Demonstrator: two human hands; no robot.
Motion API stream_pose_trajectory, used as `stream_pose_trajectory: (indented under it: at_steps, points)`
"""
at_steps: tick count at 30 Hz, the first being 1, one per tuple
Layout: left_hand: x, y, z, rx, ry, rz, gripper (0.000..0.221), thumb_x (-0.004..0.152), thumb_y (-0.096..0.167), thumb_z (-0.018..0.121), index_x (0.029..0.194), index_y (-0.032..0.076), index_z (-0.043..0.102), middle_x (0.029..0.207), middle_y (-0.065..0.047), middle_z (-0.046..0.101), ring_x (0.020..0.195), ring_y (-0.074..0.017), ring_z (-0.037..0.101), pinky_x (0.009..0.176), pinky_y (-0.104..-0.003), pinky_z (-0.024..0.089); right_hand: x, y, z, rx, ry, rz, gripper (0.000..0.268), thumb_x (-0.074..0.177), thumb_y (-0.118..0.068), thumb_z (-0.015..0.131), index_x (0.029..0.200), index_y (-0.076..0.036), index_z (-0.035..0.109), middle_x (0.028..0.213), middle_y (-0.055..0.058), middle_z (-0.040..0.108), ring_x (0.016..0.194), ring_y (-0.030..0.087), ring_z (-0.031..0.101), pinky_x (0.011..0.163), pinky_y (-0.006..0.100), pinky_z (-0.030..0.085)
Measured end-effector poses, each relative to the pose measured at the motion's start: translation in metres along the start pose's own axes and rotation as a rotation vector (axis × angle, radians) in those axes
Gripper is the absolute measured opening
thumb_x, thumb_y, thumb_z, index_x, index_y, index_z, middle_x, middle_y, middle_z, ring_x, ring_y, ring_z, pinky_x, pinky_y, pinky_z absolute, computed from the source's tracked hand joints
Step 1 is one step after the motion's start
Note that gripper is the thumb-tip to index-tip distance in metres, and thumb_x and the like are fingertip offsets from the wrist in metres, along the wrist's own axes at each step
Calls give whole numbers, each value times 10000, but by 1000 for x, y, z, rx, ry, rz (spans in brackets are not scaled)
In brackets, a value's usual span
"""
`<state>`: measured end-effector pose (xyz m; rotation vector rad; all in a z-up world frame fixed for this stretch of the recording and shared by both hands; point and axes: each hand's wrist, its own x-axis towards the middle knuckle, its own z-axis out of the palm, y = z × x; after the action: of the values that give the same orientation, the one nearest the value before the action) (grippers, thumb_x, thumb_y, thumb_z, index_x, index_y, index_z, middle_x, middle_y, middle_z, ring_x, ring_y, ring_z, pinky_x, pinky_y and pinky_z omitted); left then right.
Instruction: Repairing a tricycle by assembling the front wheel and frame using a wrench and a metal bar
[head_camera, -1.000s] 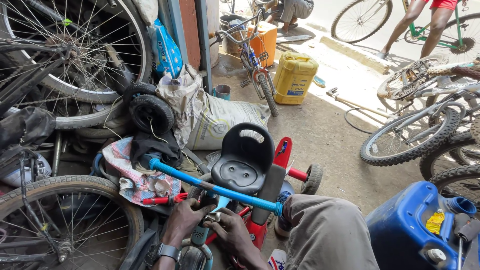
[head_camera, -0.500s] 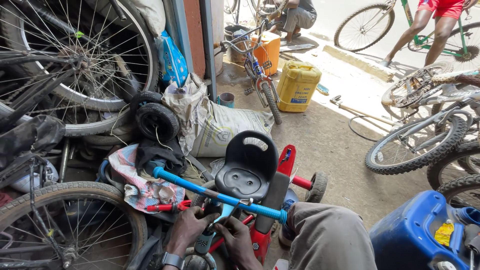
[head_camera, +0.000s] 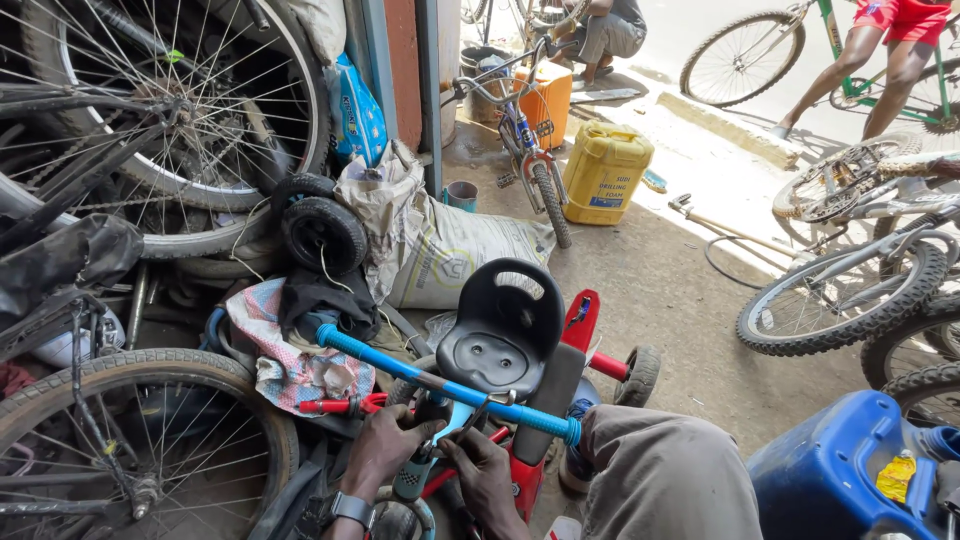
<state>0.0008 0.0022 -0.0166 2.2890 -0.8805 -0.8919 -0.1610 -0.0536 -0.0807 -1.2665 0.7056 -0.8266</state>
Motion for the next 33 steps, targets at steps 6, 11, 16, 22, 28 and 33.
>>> stream_pose_trajectory:
  at_steps: [6,11,16,22,28,33]
  points:
    - [-7,10,-7,21,-31,-66,547,754,639,785,931,121,785,759,8,756,673,-123,667,664,-298,505,-15,13,0,-501,-220,-355,201,831,-84,779,1030,-73,753,1250,92,678,1033,243,716,834,332,598]
    - [-3,6,-5,29,-13,-49,507,787,604,788,899,109,766,748,-11,738,661,-143,649,658,-313,501,-26,17,10,-667,-183,-512,181,795,-115,825,968,-115,772,1346,141,614,1175,316,658,921,402,590]
    - [3,-2,0,12,-1,-23,517,775,614,786,869,106,755,737,-15,721,660,-156,643,671,-322,508,-23,36,8,-632,-167,-453,214,775,-90,836,982,-130,797,1427,159,542,1284,361,583,1023,452,553]
    - [-1,0,-2,-8,1,-36,540,766,627,783,908,106,769,757,-12,737,681,-150,657,697,-316,521,-18,58,8,-408,-86,-349,201,766,-67,851,962,-104,826,1346,117,613,1043,208,754,868,308,624]
    - [4,-5,2,-14,15,-13,523,763,615,797,855,102,749,734,-9,724,665,-142,649,675,-307,512,-25,41,10,-447,-186,-538,210,833,-90,798,1040,-64,772,1398,151,605,1265,318,546,1024,451,495]
    - [2,-4,1,-5,1,-37,516,777,597,792,896,97,755,765,-10,743,703,-138,682,698,-293,537,-30,63,10,-553,-278,-641,311,914,-288,772,1132,-71,723,1547,207,440,1447,447,337,1142,623,353]
